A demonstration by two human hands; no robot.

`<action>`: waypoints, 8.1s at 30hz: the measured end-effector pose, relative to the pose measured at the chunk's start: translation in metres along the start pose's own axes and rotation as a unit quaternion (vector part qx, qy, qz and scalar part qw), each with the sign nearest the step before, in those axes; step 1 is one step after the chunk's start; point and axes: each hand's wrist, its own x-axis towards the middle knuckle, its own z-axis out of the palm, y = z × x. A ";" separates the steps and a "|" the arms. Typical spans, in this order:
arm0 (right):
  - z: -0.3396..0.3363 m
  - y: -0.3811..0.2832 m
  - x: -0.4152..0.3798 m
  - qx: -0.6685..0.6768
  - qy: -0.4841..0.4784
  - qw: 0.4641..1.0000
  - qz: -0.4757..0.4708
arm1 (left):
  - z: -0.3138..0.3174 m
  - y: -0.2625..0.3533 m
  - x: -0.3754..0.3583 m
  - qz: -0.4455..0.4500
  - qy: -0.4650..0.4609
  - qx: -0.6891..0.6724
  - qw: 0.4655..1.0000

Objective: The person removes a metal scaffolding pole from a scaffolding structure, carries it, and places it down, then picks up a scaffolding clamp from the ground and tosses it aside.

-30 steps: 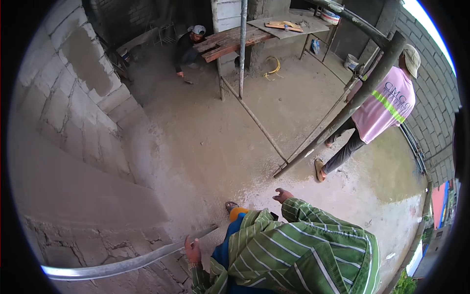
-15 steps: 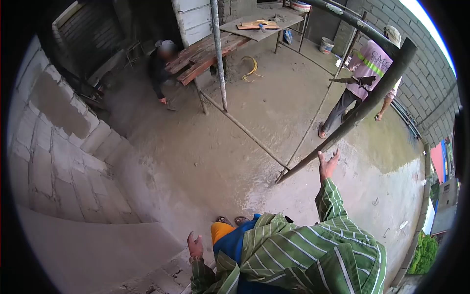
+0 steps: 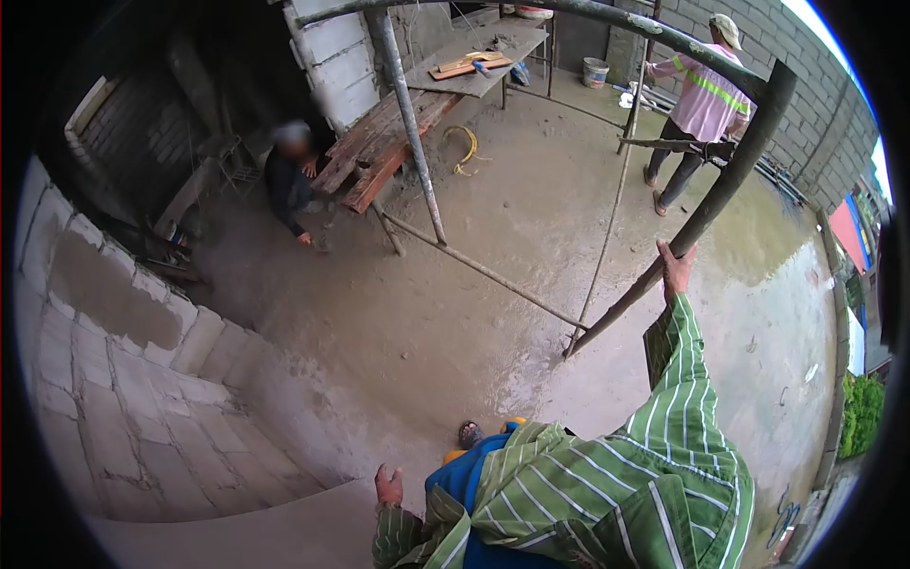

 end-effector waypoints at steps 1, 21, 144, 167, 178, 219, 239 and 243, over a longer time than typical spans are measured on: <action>0.001 0.008 0.018 -0.006 -0.019 0.999 0.029 | 0.003 -0.003 -0.001 -0.012 -0.006 -0.001 1.000; 0.001 0.008 0.022 0.049 -0.007 0.996 0.075 | 0.040 0.030 0.063 -0.014 -0.086 0.028 0.996; 0.000 -0.011 0.013 0.092 -0.051 0.991 0.085 | 0.065 0.059 0.041 -0.095 -0.097 0.020 0.991; 0.001 -0.011 0.014 0.085 -0.055 0.989 0.105 | 0.059 0.056 0.018 -0.103 -0.101 0.044 0.989; -0.002 -0.017 0.015 0.089 -0.063 0.989 0.105 | 0.049 0.050 0.016 -0.138 -0.122 0.021 0.983; -0.001 0.008 0.025 0.090 0.021 0.988 0.122 | -0.026 -0.009 0.007 -0.174 -0.050 0.007 0.984; 0.001 -0.013 0.022 0.076 0.008 0.992 0.097 | -0.006 -0.013 0.039 -0.153 -0.082 -0.032 0.984; 0.000 -0.014 0.026 0.061 0.008 0.990 0.127 | -0.012 -0.024 0.049 -0.140 -0.070 -0.053 0.986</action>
